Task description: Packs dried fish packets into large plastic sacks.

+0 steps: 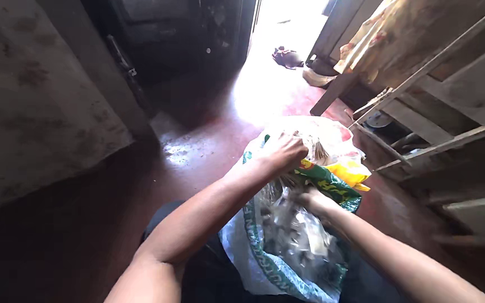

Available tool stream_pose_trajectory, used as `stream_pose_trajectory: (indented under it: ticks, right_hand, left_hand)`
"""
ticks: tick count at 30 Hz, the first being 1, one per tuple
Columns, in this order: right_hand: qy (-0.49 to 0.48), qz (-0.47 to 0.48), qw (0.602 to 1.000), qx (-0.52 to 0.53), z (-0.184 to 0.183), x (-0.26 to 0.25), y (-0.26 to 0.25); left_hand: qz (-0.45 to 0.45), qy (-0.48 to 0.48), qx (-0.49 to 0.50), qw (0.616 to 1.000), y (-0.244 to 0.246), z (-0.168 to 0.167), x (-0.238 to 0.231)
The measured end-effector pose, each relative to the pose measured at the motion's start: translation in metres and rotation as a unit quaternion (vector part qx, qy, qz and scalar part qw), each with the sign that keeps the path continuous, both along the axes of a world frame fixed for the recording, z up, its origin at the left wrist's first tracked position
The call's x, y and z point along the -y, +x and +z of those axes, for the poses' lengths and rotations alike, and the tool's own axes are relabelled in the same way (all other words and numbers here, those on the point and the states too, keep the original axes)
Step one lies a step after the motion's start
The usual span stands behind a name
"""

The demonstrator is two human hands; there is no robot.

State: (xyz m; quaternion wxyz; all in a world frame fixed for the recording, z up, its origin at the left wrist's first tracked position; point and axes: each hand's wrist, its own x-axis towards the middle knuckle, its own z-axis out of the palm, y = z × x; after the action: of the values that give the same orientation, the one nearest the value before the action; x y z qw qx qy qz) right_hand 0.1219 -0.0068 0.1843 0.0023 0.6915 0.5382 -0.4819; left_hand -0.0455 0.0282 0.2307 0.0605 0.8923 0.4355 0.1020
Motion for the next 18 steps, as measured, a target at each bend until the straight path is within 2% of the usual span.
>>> stream_pose_trajectory:
  ticks: [2, 4, 7, 9, 12, 15, 16, 18]
  right_hand:
    - [0.027, 0.121, 0.986, 0.110, -0.011, -0.026, -0.017]
    - [0.074, 0.209, 0.966, 0.136, -0.027, -0.042, -0.027]
    - [0.088, 0.267, 0.944, 0.172, -0.069, -0.038, -0.035]
    - [0.057, 0.259, 0.940, 0.213, -0.081, -0.028, -0.045]
    - [0.085, 0.272, 0.946, 0.156, -0.072, -0.033, -0.033]
    - [0.116, 0.207, 0.970, 0.049, -0.044, -0.034, -0.015]
    - [0.119, 0.188, 0.974, 0.049, -0.031, -0.028, -0.012]
    - [0.174, 0.232, 0.948, 0.128, -0.009, -0.008, -0.008]
  left_hand:
    - [0.001, 0.027, 0.027, 0.999, 0.003, -0.005, -0.004]
    - [0.013, 0.075, 0.075, 0.994, 0.005, -0.015, -0.008]
    - [0.024, 0.129, 0.119, 0.984, 0.000, -0.026, -0.012]
    - [0.020, 0.147, 0.129, 0.980, -0.001, -0.030, -0.015]
    - [0.005, 0.116, 0.114, 0.987, -0.002, -0.030, -0.017]
    - [0.016, 0.045, 0.077, 0.996, -0.005, -0.017, -0.012]
    - [0.023, 0.031, 0.067, 0.997, -0.006, -0.017, -0.010]
    - [0.036, 0.017, 0.053, 0.998, -0.009, -0.019, -0.010]
